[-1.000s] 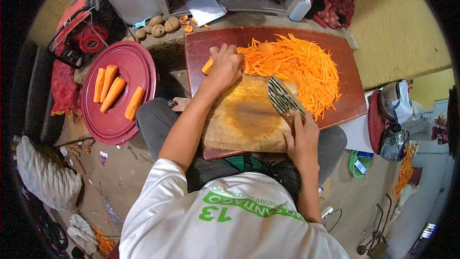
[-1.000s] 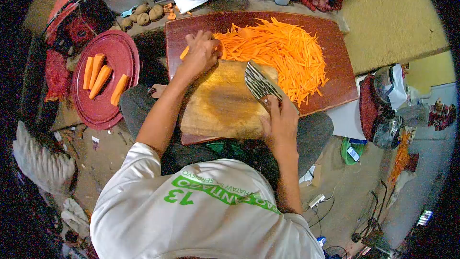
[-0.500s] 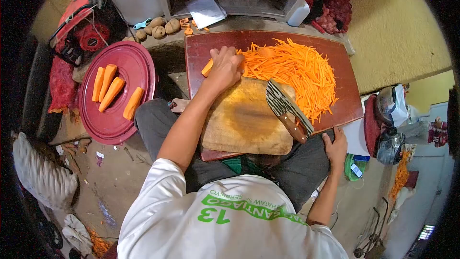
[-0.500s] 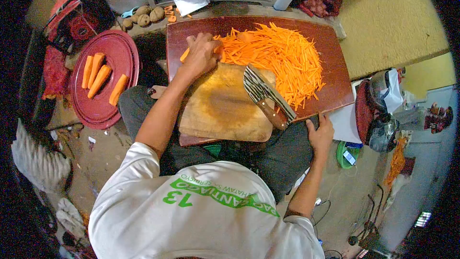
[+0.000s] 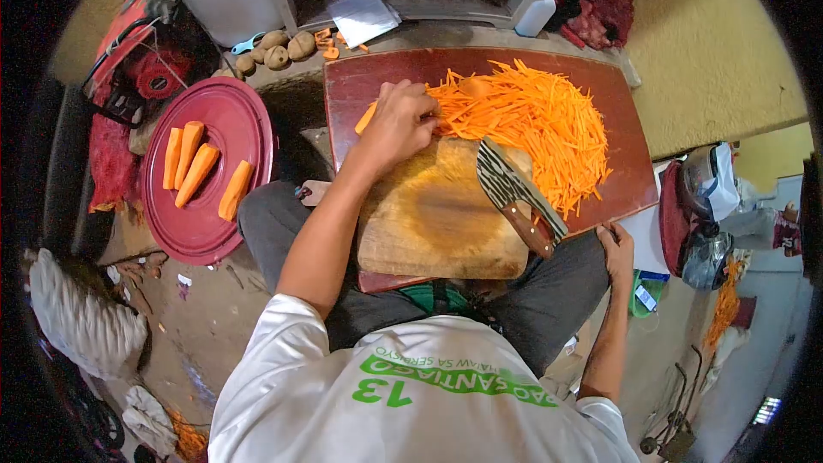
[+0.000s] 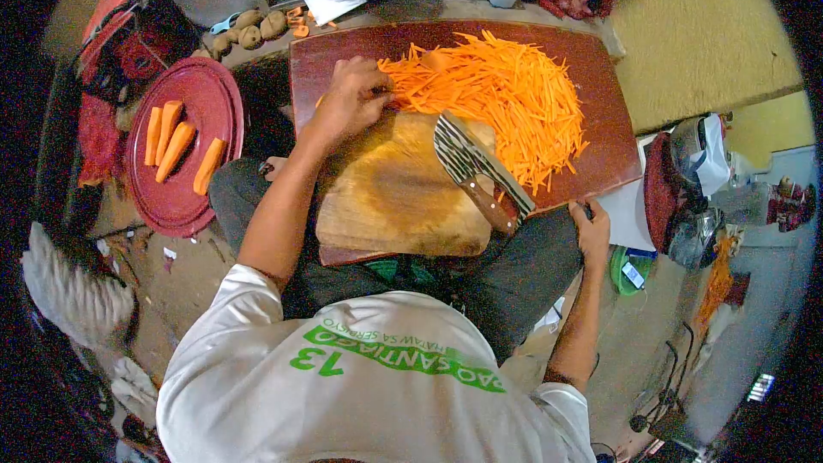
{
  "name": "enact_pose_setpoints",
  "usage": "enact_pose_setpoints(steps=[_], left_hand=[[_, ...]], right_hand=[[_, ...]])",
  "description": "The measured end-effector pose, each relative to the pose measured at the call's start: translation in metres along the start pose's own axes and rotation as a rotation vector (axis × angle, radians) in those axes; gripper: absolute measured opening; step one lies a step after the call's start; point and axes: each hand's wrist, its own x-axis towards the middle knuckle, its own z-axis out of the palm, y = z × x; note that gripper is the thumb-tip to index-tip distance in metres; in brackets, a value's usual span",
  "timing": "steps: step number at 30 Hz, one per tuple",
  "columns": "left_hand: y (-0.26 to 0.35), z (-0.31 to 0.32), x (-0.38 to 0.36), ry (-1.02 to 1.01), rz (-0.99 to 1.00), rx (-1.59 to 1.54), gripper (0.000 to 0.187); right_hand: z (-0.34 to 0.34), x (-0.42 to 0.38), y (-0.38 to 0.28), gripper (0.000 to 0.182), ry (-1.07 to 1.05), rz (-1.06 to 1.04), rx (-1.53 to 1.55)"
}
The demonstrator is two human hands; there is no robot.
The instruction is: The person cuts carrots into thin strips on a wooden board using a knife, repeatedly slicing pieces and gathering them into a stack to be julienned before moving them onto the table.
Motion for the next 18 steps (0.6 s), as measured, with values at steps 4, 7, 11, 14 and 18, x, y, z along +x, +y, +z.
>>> enact_pose_setpoints(steps=[4, 7, 11, 14, 18], left_hand=[[0.017, -0.009, -0.008, -0.044, 0.072, -0.030, 0.010], [0.030, -0.013, -0.016, -0.376, 0.012, -0.087, 0.018], [0.027, -0.004, -0.023, -0.268, 0.081, -0.097, 0.026], [0.018, -0.006, -0.023, -0.219, 0.071, -0.019, 0.033], [0.020, -0.008, -0.023, -0.286, 0.043, 0.008, 0.036]], right_hand=[[0.002, -0.001, 0.003, 0.039, 0.004, -0.046, 0.046], [0.001, -0.004, -0.003, 0.039, -0.003, -0.032, 0.061], [0.000, -0.004, -0.005, 0.040, -0.011, -0.015, 0.029], [0.000, -0.001, 0.003, 0.042, 0.004, -0.018, -0.010], [0.002, -0.008, -0.013, 0.044, 0.014, 0.017, 0.043]])
